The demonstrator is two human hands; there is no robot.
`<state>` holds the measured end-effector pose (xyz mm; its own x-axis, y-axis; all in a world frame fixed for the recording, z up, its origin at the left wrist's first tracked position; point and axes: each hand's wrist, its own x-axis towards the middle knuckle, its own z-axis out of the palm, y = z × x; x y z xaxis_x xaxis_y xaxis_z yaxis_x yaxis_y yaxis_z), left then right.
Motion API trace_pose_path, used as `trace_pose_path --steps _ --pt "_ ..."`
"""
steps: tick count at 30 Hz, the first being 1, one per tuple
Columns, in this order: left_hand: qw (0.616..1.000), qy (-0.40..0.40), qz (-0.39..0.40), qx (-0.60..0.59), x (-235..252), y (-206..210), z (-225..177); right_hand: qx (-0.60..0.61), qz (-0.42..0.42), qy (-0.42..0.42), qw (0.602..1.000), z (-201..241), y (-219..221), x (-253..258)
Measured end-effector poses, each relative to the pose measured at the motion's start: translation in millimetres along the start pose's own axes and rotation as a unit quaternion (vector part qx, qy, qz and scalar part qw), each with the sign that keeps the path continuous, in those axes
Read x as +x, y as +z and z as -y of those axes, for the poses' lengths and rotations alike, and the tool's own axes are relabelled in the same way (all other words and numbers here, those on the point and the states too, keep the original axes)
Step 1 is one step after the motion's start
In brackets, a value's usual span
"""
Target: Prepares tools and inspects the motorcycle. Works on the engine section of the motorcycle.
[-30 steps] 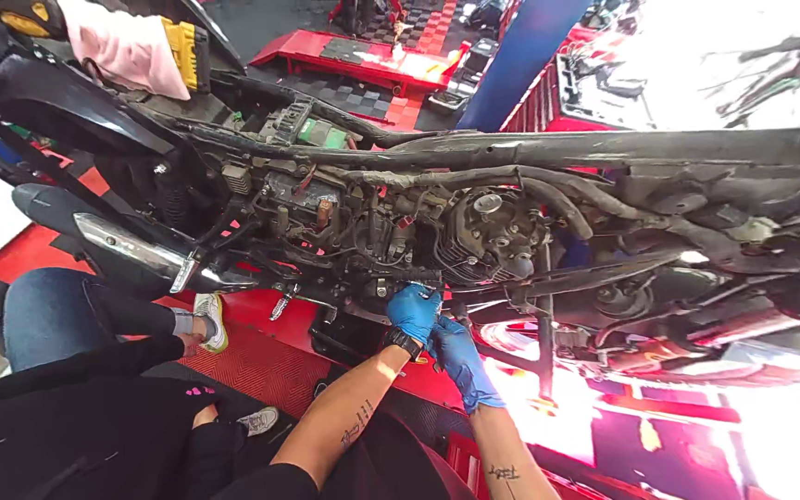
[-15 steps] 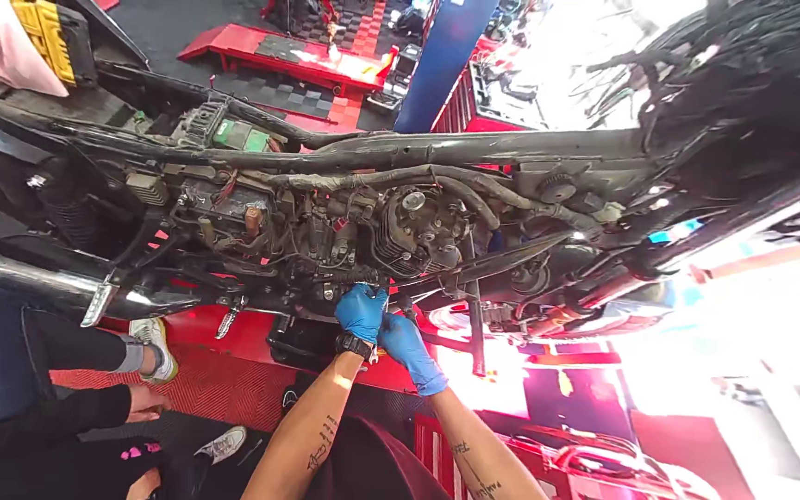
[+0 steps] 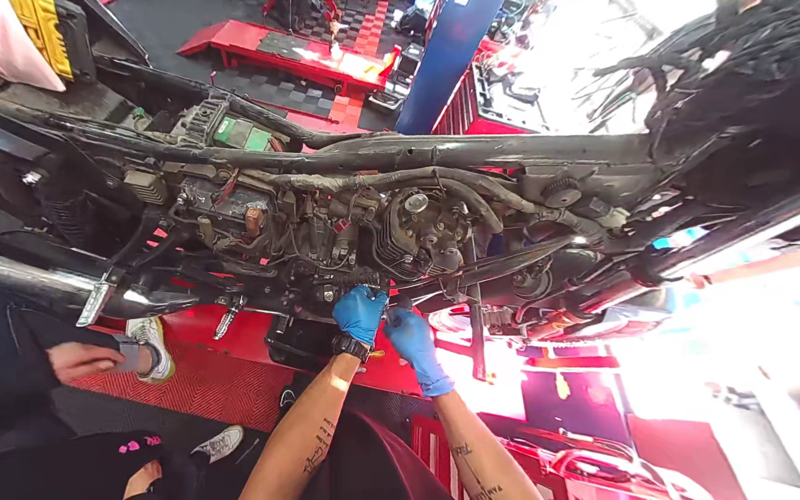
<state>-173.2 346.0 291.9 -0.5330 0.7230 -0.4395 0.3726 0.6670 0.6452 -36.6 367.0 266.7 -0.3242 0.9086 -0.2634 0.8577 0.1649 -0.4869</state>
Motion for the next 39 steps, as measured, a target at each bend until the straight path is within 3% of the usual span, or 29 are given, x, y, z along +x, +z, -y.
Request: trace_pose_path --steps 2,6,10,15,22,27,30,34,39 --pt "1.000 0.002 0.000 0.001 0.6 0.3 1.2 -0.010 -0.025 0.015 1.000 -3.7 -3.5 2.4" --pt "1.000 0.007 -0.001 0.007 -1.0 0.0 0.0 0.012 0.032 0.000 0.999 -1.0 -0.5 -6.4" --pt "1.000 0.007 -0.008 0.004 2.4 0.5 1.5 0.017 -0.028 0.015 0.999 -9.2 -6.4 9.8" --pt "1.000 0.017 -0.001 -0.007 1.9 1.4 4.0 0.209 -0.095 -0.060 0.971 1.5 23.8 17.0" --pt "0.998 0.044 0.003 -0.035 4.1 1.4 10.7 0.419 -0.086 -0.037 0.903 3.5 34.2 21.0" --pt "0.993 0.095 0.013 -0.072 6.0 -1.9 20.2 0.461 -0.103 -0.050 0.880 -1.2 37.0 20.0" --pt "0.987 0.119 0.038 -0.105 7.3 -2.6 26.2 0.481 -0.086 -0.025 0.872 -1.3 29.8 19.6" --pt "0.975 0.092 0.075 -0.189 11.6 0.8 29.5 0.507 -0.039 -0.001 0.861 6.5 19.8 19.3" --pt "0.920 0.093 0.085 -0.371 5.2 4.9 24.1 0.533 0.024 -0.038 0.845 10.3 2.8 5.5"
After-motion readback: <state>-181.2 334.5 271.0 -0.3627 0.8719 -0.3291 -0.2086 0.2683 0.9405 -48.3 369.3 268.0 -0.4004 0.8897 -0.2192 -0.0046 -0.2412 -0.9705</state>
